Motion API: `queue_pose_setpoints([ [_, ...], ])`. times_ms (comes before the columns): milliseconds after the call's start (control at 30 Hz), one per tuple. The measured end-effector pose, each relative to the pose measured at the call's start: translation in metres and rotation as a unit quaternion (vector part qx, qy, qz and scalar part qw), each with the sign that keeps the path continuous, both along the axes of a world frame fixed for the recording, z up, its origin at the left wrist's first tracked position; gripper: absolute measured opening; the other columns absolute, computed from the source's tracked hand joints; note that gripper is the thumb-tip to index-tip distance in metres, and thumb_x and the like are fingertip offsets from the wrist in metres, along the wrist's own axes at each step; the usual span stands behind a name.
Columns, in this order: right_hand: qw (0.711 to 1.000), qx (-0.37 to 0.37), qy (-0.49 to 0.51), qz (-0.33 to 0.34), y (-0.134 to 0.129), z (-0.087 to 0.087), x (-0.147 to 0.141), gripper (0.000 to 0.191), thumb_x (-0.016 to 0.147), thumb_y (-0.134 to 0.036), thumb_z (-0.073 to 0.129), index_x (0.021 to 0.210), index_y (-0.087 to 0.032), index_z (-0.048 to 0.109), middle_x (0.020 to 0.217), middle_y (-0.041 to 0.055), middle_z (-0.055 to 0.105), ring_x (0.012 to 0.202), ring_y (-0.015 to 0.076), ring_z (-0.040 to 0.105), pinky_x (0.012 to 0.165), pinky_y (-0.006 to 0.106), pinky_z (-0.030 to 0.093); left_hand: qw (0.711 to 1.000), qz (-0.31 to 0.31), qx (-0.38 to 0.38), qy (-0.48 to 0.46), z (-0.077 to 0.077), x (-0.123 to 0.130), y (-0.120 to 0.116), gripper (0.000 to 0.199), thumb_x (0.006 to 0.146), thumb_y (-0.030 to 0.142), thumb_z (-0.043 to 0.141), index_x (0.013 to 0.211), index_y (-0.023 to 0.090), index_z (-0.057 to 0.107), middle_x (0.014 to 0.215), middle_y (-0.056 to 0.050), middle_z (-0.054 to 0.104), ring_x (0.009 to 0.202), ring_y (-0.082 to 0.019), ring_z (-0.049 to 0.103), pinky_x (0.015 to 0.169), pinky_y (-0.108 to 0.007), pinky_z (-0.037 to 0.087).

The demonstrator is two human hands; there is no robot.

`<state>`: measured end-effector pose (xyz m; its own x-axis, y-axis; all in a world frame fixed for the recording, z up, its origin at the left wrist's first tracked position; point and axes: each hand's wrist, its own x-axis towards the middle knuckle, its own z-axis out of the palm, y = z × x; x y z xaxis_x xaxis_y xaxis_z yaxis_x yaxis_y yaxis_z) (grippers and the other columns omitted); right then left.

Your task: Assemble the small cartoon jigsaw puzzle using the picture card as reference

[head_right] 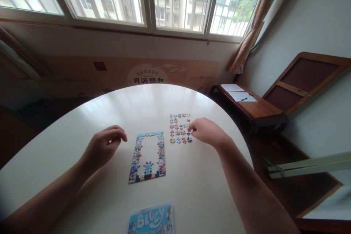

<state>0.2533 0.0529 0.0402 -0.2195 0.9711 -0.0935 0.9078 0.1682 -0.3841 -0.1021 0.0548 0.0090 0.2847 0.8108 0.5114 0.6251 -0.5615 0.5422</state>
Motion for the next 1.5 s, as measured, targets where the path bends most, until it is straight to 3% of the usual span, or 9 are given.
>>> queue_pose_setpoints([
  [167,0.999,0.026,-0.017,-0.026,0.005,-0.006,-0.003,0.027,0.082,-0.018,0.063,0.102,-0.023,0.08,0.105,0.0059,0.078,0.092,0.0225,0.07,0.08,0.032,0.049,1.0,0.0,0.001,-0.002,0.001,0.0,-0.001,0.026,0.079,0.013,0.045,0.062,0.019,0.064,0.074,-0.003,0.067,0.064,-0.015,0.059,0.058,-0.027,0.046],
  [367,0.998,0.022,-0.032,-0.051,0.007,-0.011,-0.01,0.022,0.079,-0.025,0.066,0.096,-0.024,0.081,0.095,0.0051,0.078,0.086,0.0222,0.069,0.07,0.031,0.046,1.0,-0.005,0.001,-0.007,-0.001,0.0,0.0,0.026,0.079,0.012,0.045,0.063,0.019,0.064,0.074,-0.003,0.066,0.065,-0.015,0.06,0.06,-0.027,0.046],
  [833,0.998,0.006,-0.036,-0.053,0.011,-0.014,-0.007,0.025,0.076,-0.033,0.067,0.098,-0.027,0.078,0.093,0.0032,0.075,0.082,0.0207,0.066,0.064,0.029,0.041,1.0,-0.011,0.006,-0.013,-0.001,0.001,-0.001,0.026,0.078,0.012,0.046,0.062,0.019,0.064,0.073,-0.003,0.067,0.064,-0.015,0.06,0.059,-0.027,0.046],
  [1133,0.998,-0.006,0.029,-0.054,0.017,-0.02,-0.002,0.02,0.07,-0.027,0.07,0.089,-0.021,0.07,0.089,0.0035,0.069,0.078,0.0188,0.063,0.065,0.028,0.044,1.0,-0.015,0.011,-0.009,-0.002,0.001,0.0,0.026,0.079,0.011,0.046,0.063,0.019,0.065,0.073,-0.003,0.067,0.064,-0.015,0.06,0.059,-0.027,0.047],
  [1367,0.994,-0.025,0.108,-0.018,0.02,-0.025,0.002,0.012,0.071,-0.02,0.067,0.083,-0.018,0.066,0.087,0.0042,0.07,0.076,0.0176,0.064,0.067,0.029,0.048,1.0,-0.007,0.008,-0.005,-0.001,0.002,-0.002,0.026,0.077,0.008,0.046,0.07,0.019,0.068,0.075,-0.003,0.07,0.065,-0.015,0.06,0.059,-0.027,0.047],
  [1500,0.983,-0.029,0.183,-0.014,0.016,-0.018,0.0,0.013,0.078,-0.027,0.068,0.086,-0.017,0.069,0.083,0.005,0.071,0.075,0.017,0.065,0.065,0.029,0.051,1.0,-0.011,0.008,-0.011,-0.001,0.003,-0.003,0.026,0.077,0.006,0.046,0.07,0.018,0.068,0.075,-0.004,0.069,0.064,-0.014,0.059,0.059,-0.027,0.046],
])
